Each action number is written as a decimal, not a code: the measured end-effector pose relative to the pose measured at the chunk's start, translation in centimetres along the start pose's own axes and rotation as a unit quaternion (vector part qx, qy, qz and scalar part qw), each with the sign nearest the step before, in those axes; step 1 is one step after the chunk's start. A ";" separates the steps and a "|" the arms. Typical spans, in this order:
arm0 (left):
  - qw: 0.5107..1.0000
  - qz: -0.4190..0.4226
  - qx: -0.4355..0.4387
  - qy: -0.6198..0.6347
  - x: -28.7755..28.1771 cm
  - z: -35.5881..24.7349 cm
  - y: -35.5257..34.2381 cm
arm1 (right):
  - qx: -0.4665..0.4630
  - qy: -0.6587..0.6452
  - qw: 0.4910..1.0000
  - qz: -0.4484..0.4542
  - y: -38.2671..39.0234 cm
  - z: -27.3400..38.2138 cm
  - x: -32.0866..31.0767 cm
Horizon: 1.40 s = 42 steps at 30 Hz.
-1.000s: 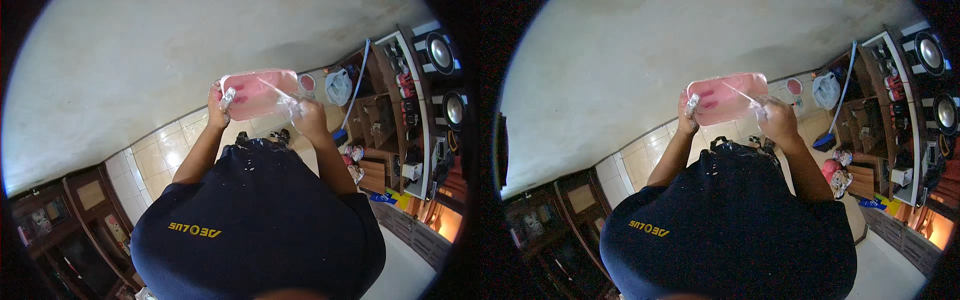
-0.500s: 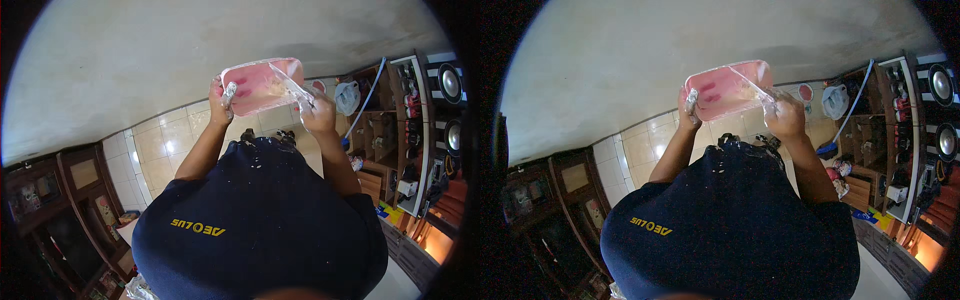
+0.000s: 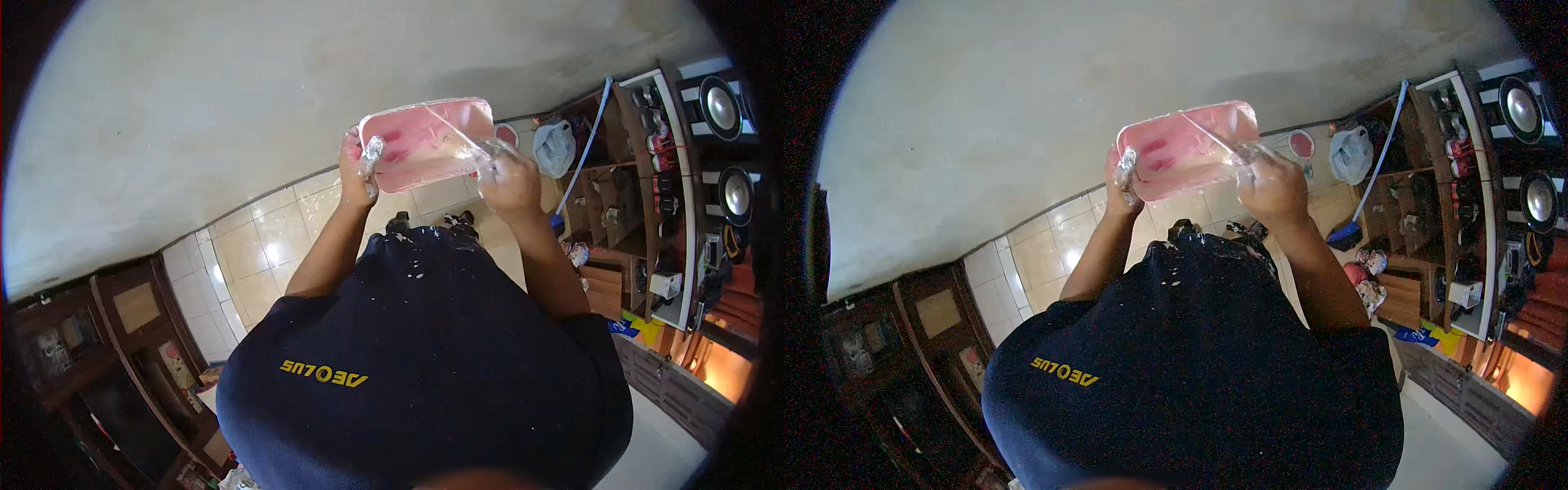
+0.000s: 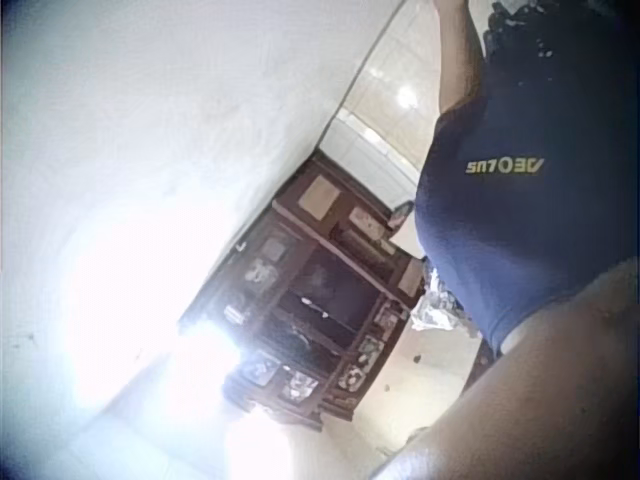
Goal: The person applies skimming compound to an interior wall using a putty knife, scooping the compound from a plastic container.
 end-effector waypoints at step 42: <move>0.984 0.159 -0.046 -0.059 19.2 8.0 -4.2 | 0.150 -0.002 0.984 -0.091 7.1 -12.3 -13.6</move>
Point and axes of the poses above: each hand's wrist, its own y-axis away from the middle knuckle, its own x-axis out of the palm, z = x × y, the point moved 6 cm from there along -y, towards the middle knuckle, and after that the axes turned 13 degrees about -y, right-handed, at the moved point
